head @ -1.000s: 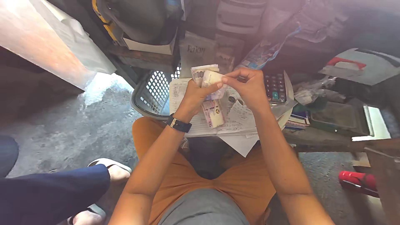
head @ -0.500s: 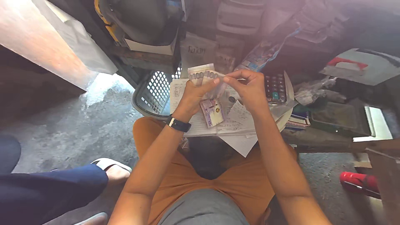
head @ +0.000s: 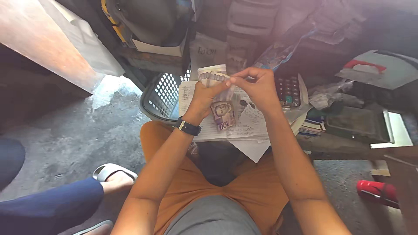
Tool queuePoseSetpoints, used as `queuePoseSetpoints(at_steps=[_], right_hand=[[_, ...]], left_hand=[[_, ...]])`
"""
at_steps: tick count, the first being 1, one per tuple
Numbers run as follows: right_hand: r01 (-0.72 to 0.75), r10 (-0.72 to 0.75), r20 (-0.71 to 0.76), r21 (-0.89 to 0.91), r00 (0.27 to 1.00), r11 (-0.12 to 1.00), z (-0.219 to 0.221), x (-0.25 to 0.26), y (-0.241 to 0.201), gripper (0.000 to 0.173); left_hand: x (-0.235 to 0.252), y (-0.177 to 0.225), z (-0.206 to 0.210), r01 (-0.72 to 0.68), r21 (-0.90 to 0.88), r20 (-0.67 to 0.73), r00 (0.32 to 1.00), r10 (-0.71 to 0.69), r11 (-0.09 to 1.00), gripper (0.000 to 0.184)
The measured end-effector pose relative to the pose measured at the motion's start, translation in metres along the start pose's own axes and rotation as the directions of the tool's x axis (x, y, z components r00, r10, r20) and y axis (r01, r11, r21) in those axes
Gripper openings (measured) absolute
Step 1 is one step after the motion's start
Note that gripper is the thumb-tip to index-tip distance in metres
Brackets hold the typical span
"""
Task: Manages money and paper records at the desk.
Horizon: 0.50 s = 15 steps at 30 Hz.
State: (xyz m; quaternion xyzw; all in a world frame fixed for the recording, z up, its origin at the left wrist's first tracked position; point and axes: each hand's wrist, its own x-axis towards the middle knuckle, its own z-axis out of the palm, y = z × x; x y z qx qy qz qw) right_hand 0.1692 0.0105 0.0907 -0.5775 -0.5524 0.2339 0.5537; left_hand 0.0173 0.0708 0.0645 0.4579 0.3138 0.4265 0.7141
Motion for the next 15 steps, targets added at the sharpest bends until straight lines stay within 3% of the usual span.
queuePoseSetpoints(at_steps=[2, 3, 5, 7, 9, 13, 15], right_hand=[[0.071, -0.071, 0.007, 0.040, 0.997, 0.997, -0.005, -0.003, -0.001, 0.005], [0.107, -0.109, 0.030, 0.071, 0.994, 0.992, -0.011, -0.007, -0.002, 0.006], [0.134, -0.159, 0.153, 0.164, 0.975, 0.977, -0.024, -0.018, -0.001, 0.006], [0.126, -0.179, 0.239, 0.222, 0.954, 0.967, -0.030, -0.026, 0.003, 0.008], [0.113, -0.140, 0.177, 0.154, 0.974, 0.982, -0.026, -0.026, 0.004, 0.009], [-0.004, 0.003, 0.033, 0.009, 0.999, 1.000, -0.006, -0.008, -0.005, 0.018], [-0.007, 0.007, 0.011, -0.014, 1.000, 1.000, 0.001, 0.001, -0.005, 0.011]], left_hand=[[0.001, 0.002, -0.004, 0.005, -0.045, 0.031, 1.000, -0.003, 0.999, 0.018], [0.003, 0.005, -0.007, 0.026, -0.075, 0.069, 0.997, -0.021, 0.997, 0.023], [0.007, 0.009, -0.014, 0.074, -0.147, 0.149, 0.988, -0.052, 0.986, 0.054], [0.009, 0.007, -0.017, 0.062, -0.205, 0.110, 0.993, -0.040, 0.977, 0.034], [0.007, 0.006, -0.012, 0.046, -0.158, 0.038, 0.998, -0.040, 0.986, 0.018], [-0.001, 0.001, -0.002, -0.063, 0.010, -0.005, 0.998, 0.063, 0.998, 0.026], [-0.003, -0.001, -0.001, -0.112, 0.050, 0.020, 0.994, 0.111, 0.992, 0.029]])
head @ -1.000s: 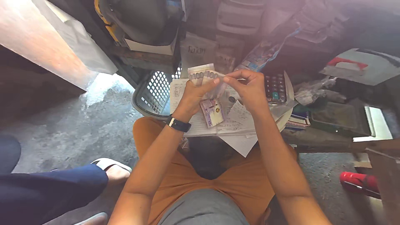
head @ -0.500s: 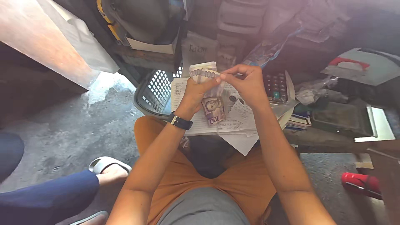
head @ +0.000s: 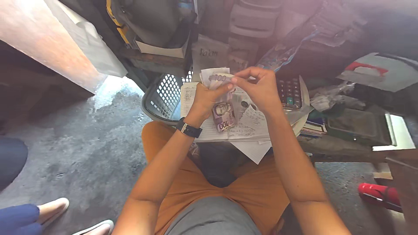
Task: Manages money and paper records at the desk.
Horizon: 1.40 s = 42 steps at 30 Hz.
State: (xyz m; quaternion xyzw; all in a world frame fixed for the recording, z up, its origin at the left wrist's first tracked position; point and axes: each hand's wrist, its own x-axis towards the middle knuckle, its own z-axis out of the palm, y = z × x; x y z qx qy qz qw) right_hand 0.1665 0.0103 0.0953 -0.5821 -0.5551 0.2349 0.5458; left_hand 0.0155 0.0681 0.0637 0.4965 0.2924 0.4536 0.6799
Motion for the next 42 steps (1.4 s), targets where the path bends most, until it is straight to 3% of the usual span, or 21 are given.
queuePoseSetpoints(at_steps=[4, 7, 8, 10, 12, 15, 17, 21, 22, 24, 25, 28, 31, 34, 37, 40, 42], right_hand=[[0.102, -0.102, -0.013, 0.086, 0.995, 0.991, -0.005, -0.004, 0.002, 0.006], [0.173, -0.191, 0.089, 0.178, 0.978, 0.969, -0.023, -0.023, 0.010, 0.009], [0.171, -0.202, 0.164, 0.186, 0.966, 0.968, -0.029, -0.031, 0.013, 0.010], [0.142, -0.182, 0.303, 0.152, 0.935, 0.978, -0.033, -0.042, 0.018, 0.016], [0.134, -0.151, 0.298, 0.078, 0.942, 0.988, -0.030, -0.044, 0.021, 0.019], [0.090, -0.085, 0.093, -0.050, 0.992, 0.995, -0.020, -0.028, 0.008, 0.026], [0.080, -0.075, 0.059, -0.080, 0.995, 0.994, -0.012, -0.011, -0.002, 0.034], [0.190, -0.184, 0.066, -0.090, 0.981, 0.978, -0.005, 0.004, -0.010, 0.010], [0.243, -0.240, 0.070, -0.050, 0.968, 0.969, -0.008, 0.001, -0.011, 0.009], [0.304, -0.307, 0.127, 0.043, 0.943, 0.952, -0.017, -0.012, -0.009, 0.010], [0.291, -0.297, 0.172, 0.059, 0.939, 0.955, -0.020, -0.023, -0.007, 0.012], [0.213, -0.184, 0.281, -0.074, 0.942, 0.974, -0.017, -0.059, 0.006, 0.013], [0.190, -0.128, 0.324, -0.169, 0.937, 0.967, -0.018, -0.068, 0.017, 0.019], [0.149, -0.139, 0.110, -0.095, 0.984, 0.984, -0.022, -0.054, 0.007, 0.020], [0.137, -0.145, -0.188, -0.056, 0.971, 0.989, -0.010, -0.036, -0.005, 0.020], [0.106, -0.108, -0.101, -0.023, 0.989, 0.994, -0.005, -0.023, -0.009, 0.035], [0.137, -0.133, -0.082, 0.038, 0.988, 0.990, 0.002, -0.019, -0.004, 0.024]], left_hand=[[0.001, 0.005, -0.008, 0.049, -0.115, 0.104, 0.994, -0.037, 0.992, 0.021], [0.009, 0.011, -0.019, 0.154, -0.284, 0.231, 0.969, -0.088, 0.947, 0.069], [0.011, 0.013, -0.020, 0.177, -0.336, 0.218, 0.970, -0.106, 0.925, 0.068], [0.012, 0.012, -0.021, 0.167, -0.372, 0.149, 0.982, -0.119, 0.913, 0.038], [0.010, 0.012, -0.018, 0.139, -0.291, 0.075, 0.990, -0.123, 0.946, 0.021], [0.002, 0.010, -0.011, 0.067, -0.101, 0.003, 0.998, -0.067, 0.993, 0.026], [-0.001, 0.007, -0.009, 0.008, -0.021, 0.022, 1.000, -0.007, 1.000, 0.032], [-0.001, 0.006, -0.011, -0.041, -0.007, 0.086, 0.995, 0.042, 0.999, 0.024], [0.000, 0.008, -0.015, -0.012, -0.034, 0.115, 0.993, 0.016, 0.999, 0.027], [0.007, 0.015, -0.022, 0.064, -0.161, 0.158, 0.987, -0.038, 0.985, 0.062], [0.010, 0.017, -0.026, 0.083, -0.237, 0.170, 0.984, -0.043, 0.968, 0.068], [0.012, 0.016, -0.028, 0.072, -0.337, 0.118, 0.992, -0.034, 0.939, 0.032], [0.007, 0.014, -0.021, 0.025, -0.260, 0.115, 0.993, 0.005, 0.965, 0.023], [0.000, 0.005, -0.016, -0.181, -0.048, 0.113, 0.976, 0.186, 0.982, 0.016], [-0.006, 0.000, -0.011, -0.398, 0.147, 0.161, 0.913, 0.375, 0.905, 0.011], [-0.009, 0.001, -0.008, -0.422, 0.195, 0.220, 0.899, 0.379, 0.886, 0.007], [-0.012, 0.002, -0.006, -0.349, 0.155, 0.218, 0.924, 0.313, 0.924, 0.006]])
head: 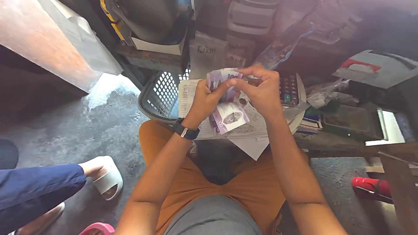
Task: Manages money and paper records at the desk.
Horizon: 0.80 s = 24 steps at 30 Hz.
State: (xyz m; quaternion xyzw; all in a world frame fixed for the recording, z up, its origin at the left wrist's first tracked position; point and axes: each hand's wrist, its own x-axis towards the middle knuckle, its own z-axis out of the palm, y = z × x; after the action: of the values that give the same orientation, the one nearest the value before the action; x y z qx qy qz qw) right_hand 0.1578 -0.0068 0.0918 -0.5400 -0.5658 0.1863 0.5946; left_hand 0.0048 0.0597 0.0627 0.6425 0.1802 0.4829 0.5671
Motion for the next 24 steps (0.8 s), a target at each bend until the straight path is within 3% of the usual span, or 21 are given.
queuePoseSetpoints(at_steps=[2, 5, 10, 14, 17, 22, 24], right_hand=[[0.042, -0.038, -0.063, 0.059, 0.997, 0.997, 0.006, 0.000, 0.005, 0.011], [0.077, -0.065, -0.157, 0.072, 0.985, 0.994, 0.014, -0.003, 0.008, 0.009], [0.067, -0.051, -0.196, 0.080, 0.979, 0.995, 0.018, -0.002, 0.004, 0.005], [0.108, -0.098, -0.166, 0.057, 0.981, 0.992, 0.014, 0.000, 0.005, 0.005], [0.119, -0.103, -0.159, 0.095, 0.982, 0.988, 0.013, 0.002, 0.005, 0.004], [-0.075, 0.081, -0.037, 0.140, 0.996, 0.987, 0.001, -0.003, 0.008, 0.036], [-0.151, 0.161, -0.056, 0.150, 0.985, 0.977, 0.002, -0.007, 0.014, 0.024]], left_hand=[[-0.002, 0.002, 0.002, 0.087, -0.102, 0.012, 0.996, -0.087, 0.991, 0.018], [-0.006, 0.002, 0.000, 0.209, -0.175, 0.124, 0.974, -0.189, 0.962, 0.036], [-0.010, 0.000, -0.011, 0.460, -0.258, 0.290, 0.876, -0.386, 0.850, 0.021], [-0.009, 0.004, -0.014, 0.510, -0.242, 0.369, 0.835, -0.408, 0.825, 0.019], [-0.009, 0.004, -0.008, 0.482, -0.300, 0.382, 0.851, -0.359, 0.823, 0.021], [-0.010, -0.002, 0.006, 0.416, -0.192, 0.113, 0.909, -0.401, 0.889, 0.023], [-0.012, 0.000, 0.012, 0.438, -0.173, 0.045, 0.898, -0.437, 0.882, 0.026]])
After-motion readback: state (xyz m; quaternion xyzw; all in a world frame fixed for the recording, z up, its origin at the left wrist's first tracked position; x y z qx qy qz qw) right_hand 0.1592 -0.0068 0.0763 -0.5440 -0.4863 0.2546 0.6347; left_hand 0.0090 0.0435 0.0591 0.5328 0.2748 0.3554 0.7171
